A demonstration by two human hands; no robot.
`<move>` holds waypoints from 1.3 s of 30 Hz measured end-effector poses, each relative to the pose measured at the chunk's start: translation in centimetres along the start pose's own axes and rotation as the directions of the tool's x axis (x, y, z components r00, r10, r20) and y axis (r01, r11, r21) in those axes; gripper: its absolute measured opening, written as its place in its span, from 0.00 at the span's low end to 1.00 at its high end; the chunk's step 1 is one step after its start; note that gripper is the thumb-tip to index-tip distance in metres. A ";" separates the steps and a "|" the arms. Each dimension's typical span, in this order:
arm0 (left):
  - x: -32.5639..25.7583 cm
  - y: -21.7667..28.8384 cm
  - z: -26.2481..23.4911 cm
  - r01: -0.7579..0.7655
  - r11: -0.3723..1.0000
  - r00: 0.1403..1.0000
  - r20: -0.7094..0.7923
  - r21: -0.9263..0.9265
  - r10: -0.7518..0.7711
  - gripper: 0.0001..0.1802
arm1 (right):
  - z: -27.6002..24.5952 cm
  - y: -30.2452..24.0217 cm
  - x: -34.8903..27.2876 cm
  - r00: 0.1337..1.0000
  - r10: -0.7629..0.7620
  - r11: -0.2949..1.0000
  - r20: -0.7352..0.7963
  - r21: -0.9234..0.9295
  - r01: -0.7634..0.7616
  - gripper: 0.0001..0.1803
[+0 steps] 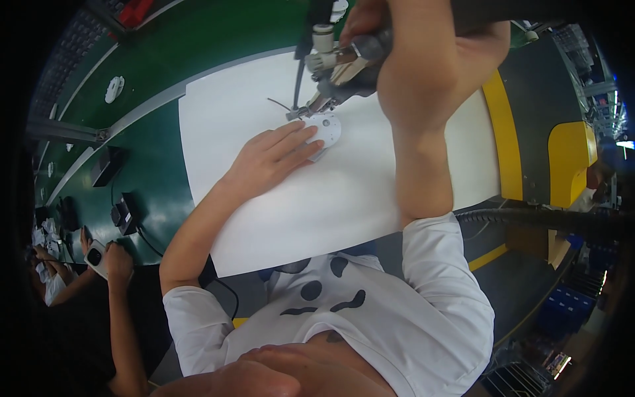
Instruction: The person solders wires and small components onto a circular LED board using a soldering iron.
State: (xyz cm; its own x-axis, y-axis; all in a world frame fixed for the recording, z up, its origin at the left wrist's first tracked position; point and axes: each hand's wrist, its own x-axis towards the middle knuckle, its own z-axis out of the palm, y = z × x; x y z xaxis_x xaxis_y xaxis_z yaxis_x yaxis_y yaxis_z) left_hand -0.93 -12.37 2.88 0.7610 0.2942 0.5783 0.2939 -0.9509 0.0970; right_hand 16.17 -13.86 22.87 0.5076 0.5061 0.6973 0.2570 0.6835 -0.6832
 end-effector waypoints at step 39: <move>-8.5 -29.6 -8.8 0.653 0.453 0.751 -0.444 0.607 -0.488 0.30 | -5.0 3.1 3.9 0.982 -0.155 0.942 -0.111 -0.315 0.114 0.16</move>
State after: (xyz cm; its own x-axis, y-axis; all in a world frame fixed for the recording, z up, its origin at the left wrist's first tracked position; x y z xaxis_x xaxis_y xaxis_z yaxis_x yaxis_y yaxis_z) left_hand -21.25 12.46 2.22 0.1715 0.6423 0.7471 0.9811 -0.1800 -0.0705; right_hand 23.05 -12.40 22.45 0.5495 0.3323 0.7666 0.5588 0.5360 -0.6328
